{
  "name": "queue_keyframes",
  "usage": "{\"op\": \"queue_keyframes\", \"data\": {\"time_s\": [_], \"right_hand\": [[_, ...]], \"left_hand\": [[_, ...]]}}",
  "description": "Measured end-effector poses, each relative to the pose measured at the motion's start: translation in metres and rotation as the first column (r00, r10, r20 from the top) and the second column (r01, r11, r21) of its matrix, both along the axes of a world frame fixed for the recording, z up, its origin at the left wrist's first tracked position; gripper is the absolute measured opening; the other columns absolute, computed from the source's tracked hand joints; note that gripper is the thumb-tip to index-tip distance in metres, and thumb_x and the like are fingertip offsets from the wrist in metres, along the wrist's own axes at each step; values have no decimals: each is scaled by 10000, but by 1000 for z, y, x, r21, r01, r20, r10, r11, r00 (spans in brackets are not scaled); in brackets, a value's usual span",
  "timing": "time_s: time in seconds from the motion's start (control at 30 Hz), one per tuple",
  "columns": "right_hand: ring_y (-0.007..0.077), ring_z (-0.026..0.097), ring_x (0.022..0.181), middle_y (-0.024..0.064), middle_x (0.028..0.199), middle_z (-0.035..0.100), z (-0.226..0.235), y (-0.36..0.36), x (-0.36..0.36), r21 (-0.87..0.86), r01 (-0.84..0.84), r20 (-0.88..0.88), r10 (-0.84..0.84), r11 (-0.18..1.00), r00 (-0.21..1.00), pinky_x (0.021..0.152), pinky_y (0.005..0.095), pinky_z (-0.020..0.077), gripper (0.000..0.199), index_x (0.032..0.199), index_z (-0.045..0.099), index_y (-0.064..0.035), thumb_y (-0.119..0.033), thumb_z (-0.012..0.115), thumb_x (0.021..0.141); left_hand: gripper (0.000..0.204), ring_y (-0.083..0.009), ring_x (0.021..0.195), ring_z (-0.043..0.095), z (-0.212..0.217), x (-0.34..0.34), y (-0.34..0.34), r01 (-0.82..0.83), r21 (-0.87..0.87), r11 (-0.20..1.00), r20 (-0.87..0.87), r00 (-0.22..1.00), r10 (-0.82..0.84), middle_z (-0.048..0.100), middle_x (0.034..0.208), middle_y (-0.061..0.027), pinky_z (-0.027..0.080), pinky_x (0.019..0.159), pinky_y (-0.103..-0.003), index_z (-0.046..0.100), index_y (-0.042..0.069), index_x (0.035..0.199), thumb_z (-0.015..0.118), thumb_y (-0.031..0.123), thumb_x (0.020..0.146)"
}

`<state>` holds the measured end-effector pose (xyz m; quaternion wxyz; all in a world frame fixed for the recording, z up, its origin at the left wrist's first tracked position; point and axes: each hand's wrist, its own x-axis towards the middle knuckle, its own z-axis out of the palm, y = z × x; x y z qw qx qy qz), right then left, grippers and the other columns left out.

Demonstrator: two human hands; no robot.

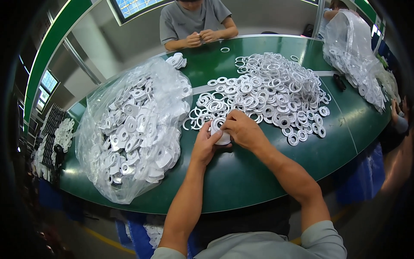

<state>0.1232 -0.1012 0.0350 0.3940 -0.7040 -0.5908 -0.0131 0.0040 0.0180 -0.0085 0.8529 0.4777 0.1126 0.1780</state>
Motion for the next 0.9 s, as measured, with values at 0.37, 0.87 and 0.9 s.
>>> {"op": "queue_keyframes", "data": {"time_s": [0.37, 0.87, 0.9], "right_hand": [[261, 586, 823, 105, 856, 576, -16, -20, 33, -12, 290, -27, -290, 957, 957, 713, 350, 467, 159, 922, 680, -52, -77, 693, 765], [125, 637, 553, 93, 725, 663, -29, 2, 38, 39, 475, -695, -317, 879, 645, 455, 243, 487, 143, 893, 627, 15, -127, 624, 880], [128, 642, 568, 86, 716, 658, -30, 0, 38, -14, 458, -747, -314, 889, 586, 465, 240, 498, 157, 913, 626, 21, -133, 628, 881]], "left_hand": [[258, -285, 800, 690, 6, 2, 9, -238, -33, 971, -74, 969, 235, 625, 1042, -182, 581, 541, -317, 437, 5, 1197, 445, 142, 978], [275, -277, 827, 686, 7, 2, 4, -210, 42, 977, -117, 970, 213, 626, 1057, -191, 579, 558, -310, 433, 6, 1214, 447, 153, 982], [275, -277, 827, 686, 7, 2, 4, -209, 42, 977, -116, 970, 213, 626, 1057, -191, 579, 558, -310, 433, 6, 1214, 447, 153, 982]]}}
